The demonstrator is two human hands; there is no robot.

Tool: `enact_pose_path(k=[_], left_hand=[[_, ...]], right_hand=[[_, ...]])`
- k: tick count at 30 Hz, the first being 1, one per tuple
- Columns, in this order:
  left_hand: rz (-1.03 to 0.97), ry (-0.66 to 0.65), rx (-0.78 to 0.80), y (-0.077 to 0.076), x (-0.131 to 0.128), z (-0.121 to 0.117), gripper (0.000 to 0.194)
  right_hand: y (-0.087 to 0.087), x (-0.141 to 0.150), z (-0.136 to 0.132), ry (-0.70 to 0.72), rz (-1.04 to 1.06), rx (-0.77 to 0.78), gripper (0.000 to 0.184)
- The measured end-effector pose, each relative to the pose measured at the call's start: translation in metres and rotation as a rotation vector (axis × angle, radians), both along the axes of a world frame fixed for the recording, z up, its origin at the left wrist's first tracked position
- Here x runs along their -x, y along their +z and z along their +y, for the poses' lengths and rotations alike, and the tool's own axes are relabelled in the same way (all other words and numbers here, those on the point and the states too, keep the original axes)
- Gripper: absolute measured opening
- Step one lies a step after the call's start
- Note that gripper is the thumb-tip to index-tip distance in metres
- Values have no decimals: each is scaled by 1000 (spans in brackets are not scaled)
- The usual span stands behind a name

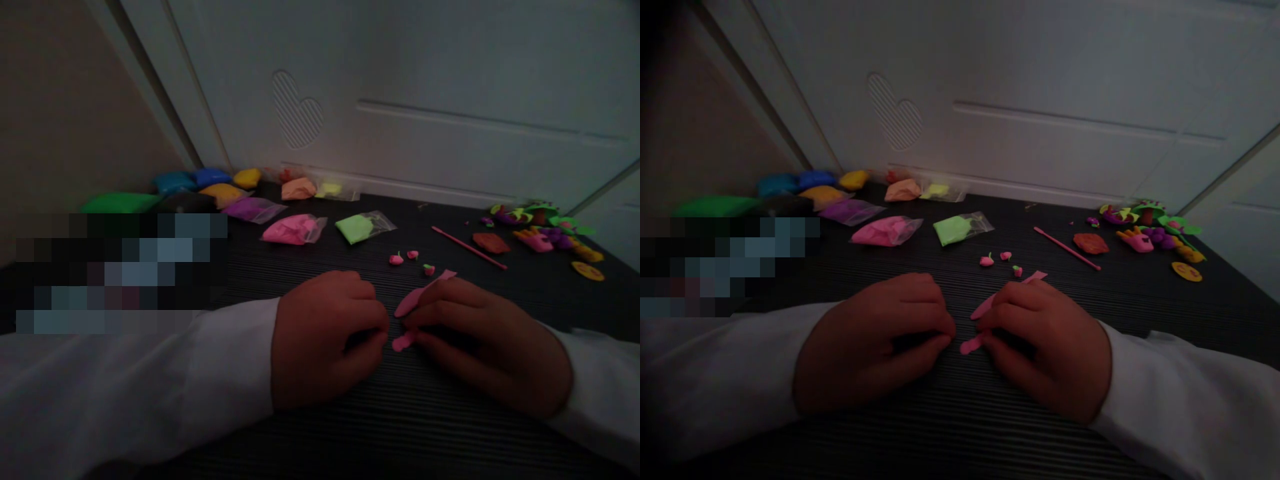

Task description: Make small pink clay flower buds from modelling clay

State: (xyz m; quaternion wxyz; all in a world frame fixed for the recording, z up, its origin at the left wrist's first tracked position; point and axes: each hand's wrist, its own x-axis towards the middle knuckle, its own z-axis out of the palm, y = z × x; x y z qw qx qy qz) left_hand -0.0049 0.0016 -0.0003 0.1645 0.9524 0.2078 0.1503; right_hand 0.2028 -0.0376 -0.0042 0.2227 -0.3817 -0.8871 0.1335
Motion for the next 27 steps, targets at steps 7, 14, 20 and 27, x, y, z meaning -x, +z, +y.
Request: enact_pose_path(k=[7,14,20,27], left_hand=[[-4,8,0,-1,0,0,17],[-16,16,12,-1,1,0,16],[-12,8,14,-1,0,0,16],[-107,78,101,-2,1,2,12]], right_hand=[[0,-2,1,-25,-7,-15,19],[2,-1,-2,1,2,3,23],[3,-3,-3,31,-28,5,25],[3,-3,-4,65,-25,-3,28]])
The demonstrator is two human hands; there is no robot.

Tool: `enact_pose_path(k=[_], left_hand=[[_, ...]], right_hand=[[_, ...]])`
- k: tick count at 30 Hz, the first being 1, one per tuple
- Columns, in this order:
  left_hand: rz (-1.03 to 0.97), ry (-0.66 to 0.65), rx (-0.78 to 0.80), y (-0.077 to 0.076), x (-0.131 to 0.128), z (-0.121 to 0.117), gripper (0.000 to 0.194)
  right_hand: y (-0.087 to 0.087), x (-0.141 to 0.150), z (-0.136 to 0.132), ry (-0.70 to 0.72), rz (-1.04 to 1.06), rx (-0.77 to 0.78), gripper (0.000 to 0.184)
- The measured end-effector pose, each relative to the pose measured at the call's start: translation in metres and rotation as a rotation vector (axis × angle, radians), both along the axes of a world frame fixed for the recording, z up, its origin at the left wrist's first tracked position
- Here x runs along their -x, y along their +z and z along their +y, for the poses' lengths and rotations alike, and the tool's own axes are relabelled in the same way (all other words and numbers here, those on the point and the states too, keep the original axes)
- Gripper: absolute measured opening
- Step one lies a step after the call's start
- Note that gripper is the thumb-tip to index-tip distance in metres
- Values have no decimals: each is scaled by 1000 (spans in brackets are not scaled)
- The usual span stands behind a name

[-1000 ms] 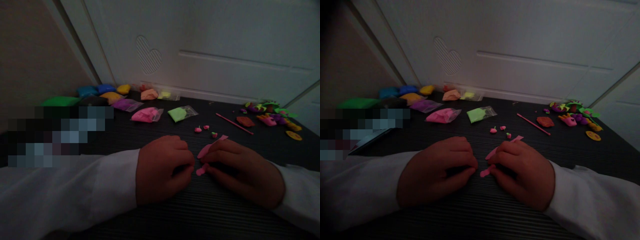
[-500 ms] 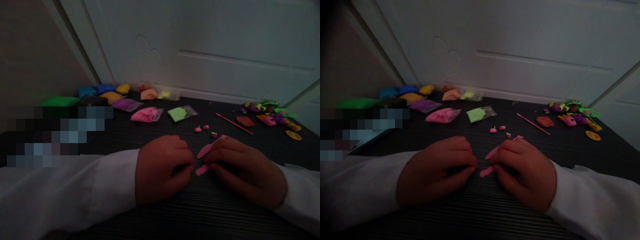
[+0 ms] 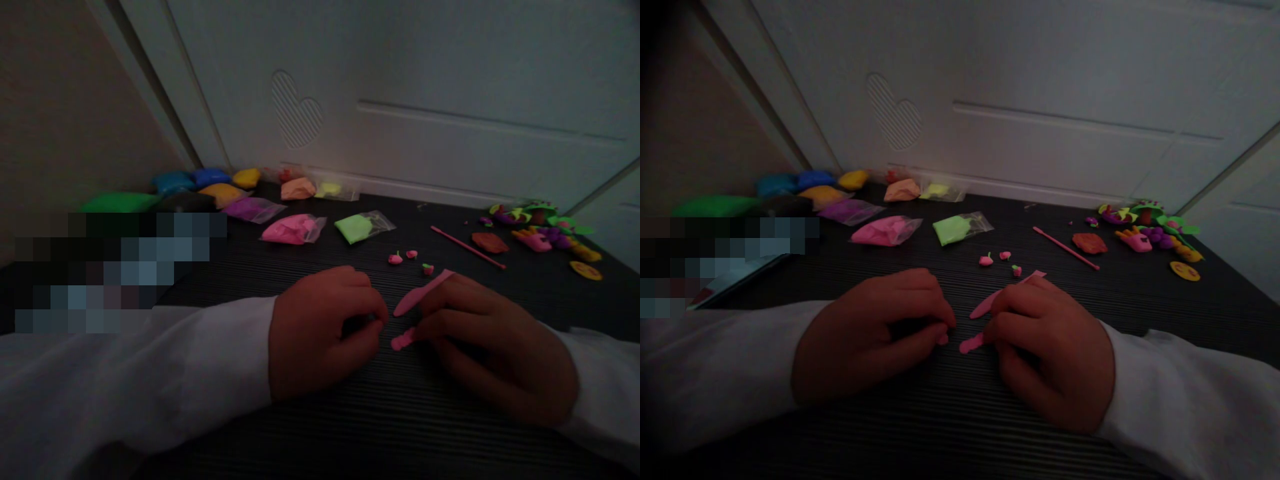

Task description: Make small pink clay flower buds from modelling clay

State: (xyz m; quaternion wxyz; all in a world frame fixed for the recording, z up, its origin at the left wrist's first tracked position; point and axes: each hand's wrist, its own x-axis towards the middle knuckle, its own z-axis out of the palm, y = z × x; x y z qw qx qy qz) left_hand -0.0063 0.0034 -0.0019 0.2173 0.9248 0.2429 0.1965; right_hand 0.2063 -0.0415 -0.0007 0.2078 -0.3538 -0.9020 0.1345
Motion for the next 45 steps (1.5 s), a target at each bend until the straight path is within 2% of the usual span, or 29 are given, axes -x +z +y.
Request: enact_pose_path(k=[7,13,17,23,27,31,33,45], left_hand=[[-21,82,36,1,-1,1,11],[-16,95,53,2,-2,2,10],[4,95,57,3,-1,2,11],[35,90,84,2,-1,6,9],[60,69,106,2,0,10,10],[80,55,116,4,0,11,9],[80,45,112,4,0,11,8],[75,44,103,3,0,11,11]], right_hand=[[-8,-9,15,-183,-117,-215,23],[-7,-14,20,-129,-207,-205,20],[-6,-15,20,-95,-246,-262,21],[-8,-13,20,-140,-252,-315,15],[-7,-12,14,-128,-213,-405,12],[-2,-4,0,-10,-224,-485,13],[0,2,-6,-1,-248,-498,15],[0,10,-9,-16,-272,-454,17]])
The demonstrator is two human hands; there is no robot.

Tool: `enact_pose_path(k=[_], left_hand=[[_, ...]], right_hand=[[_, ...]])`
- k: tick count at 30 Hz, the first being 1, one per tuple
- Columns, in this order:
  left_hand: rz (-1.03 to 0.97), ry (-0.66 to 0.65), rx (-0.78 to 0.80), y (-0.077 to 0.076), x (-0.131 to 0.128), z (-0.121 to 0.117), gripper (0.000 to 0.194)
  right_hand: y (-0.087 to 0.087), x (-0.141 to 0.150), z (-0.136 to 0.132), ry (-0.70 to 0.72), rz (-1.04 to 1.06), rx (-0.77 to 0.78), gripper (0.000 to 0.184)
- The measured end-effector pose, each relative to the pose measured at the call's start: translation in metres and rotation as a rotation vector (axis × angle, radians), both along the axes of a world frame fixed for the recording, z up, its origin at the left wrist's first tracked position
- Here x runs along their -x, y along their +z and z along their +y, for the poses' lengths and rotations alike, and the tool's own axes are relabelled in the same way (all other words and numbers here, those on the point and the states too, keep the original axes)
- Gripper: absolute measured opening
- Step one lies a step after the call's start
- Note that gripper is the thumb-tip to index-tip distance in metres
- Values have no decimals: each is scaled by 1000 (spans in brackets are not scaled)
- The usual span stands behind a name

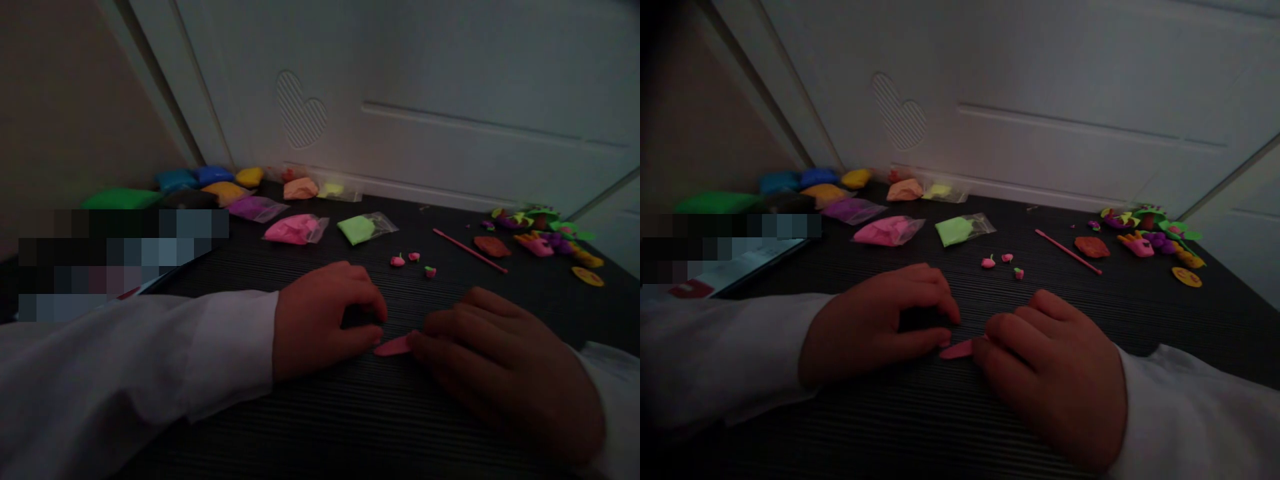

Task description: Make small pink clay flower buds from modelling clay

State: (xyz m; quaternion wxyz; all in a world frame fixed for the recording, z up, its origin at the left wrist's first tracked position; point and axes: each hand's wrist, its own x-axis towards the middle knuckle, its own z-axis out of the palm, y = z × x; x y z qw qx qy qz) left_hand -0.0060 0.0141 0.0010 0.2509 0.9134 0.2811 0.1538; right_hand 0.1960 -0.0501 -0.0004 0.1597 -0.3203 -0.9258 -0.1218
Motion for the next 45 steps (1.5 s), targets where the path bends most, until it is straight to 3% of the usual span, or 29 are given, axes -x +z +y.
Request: enact_pose_path(k=[45], left_hand=[[13,-5,-24,-1,1,-1,10]], right_hand=[[-1,-7,2,-32,69,70,15]])
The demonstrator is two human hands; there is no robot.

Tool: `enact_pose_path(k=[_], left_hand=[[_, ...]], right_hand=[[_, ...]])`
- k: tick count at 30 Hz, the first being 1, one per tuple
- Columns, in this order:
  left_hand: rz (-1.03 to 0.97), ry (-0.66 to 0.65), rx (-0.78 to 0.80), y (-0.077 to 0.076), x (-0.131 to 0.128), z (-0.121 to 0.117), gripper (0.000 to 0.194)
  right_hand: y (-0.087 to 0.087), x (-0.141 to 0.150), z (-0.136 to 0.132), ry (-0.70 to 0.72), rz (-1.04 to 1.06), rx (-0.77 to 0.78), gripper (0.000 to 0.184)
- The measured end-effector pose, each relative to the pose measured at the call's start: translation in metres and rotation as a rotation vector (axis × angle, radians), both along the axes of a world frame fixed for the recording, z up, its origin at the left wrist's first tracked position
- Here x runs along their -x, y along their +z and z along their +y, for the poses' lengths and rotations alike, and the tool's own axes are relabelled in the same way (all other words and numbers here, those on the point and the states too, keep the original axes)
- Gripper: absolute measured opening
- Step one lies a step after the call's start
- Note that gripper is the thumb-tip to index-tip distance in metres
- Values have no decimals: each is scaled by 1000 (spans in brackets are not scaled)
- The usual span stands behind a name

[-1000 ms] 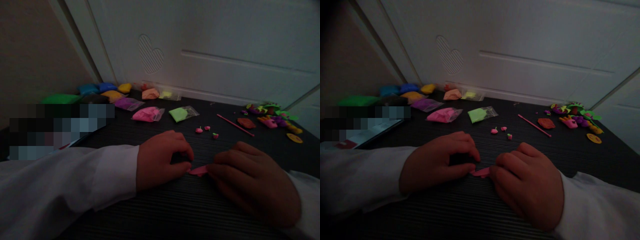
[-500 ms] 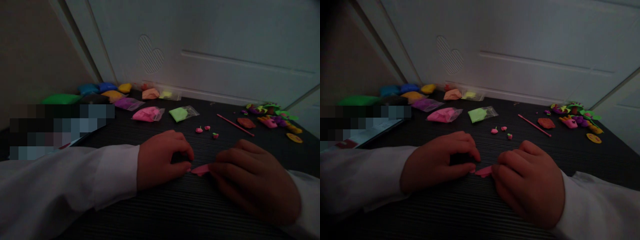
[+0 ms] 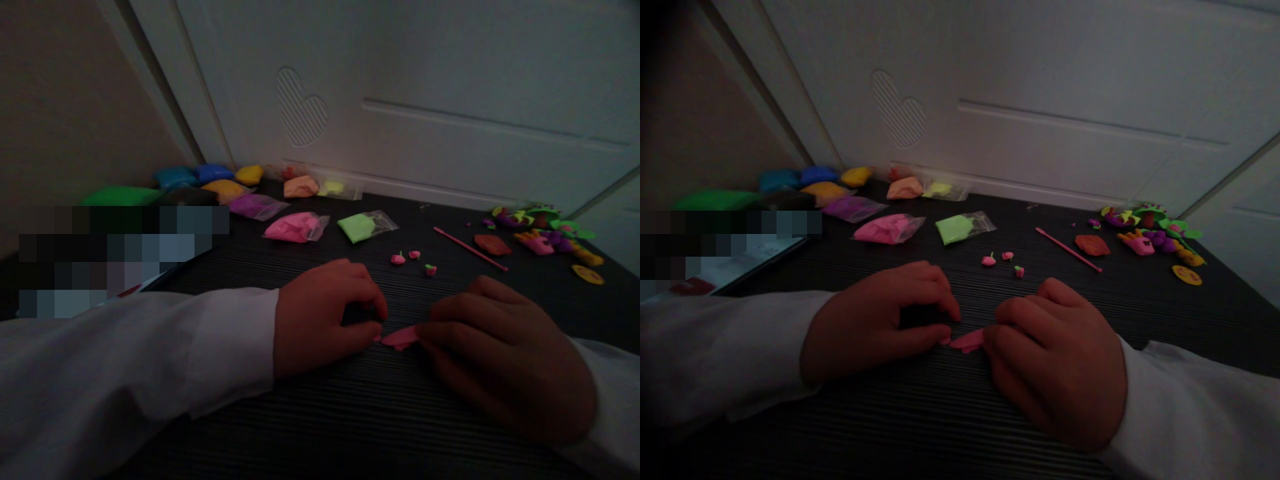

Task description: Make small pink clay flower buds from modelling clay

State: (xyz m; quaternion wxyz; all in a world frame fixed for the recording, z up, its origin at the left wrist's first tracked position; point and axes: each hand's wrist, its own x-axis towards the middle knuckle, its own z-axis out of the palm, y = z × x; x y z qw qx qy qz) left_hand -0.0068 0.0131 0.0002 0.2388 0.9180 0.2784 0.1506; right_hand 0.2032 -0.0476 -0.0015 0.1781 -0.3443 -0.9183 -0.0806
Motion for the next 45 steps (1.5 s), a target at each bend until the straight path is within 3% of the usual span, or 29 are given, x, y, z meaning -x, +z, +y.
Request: enact_pose_path(k=[45], left_hand=[[-63,-19,27,-1,1,-2,15]], right_hand=[[-1,1,2,-17,19,32,16]])
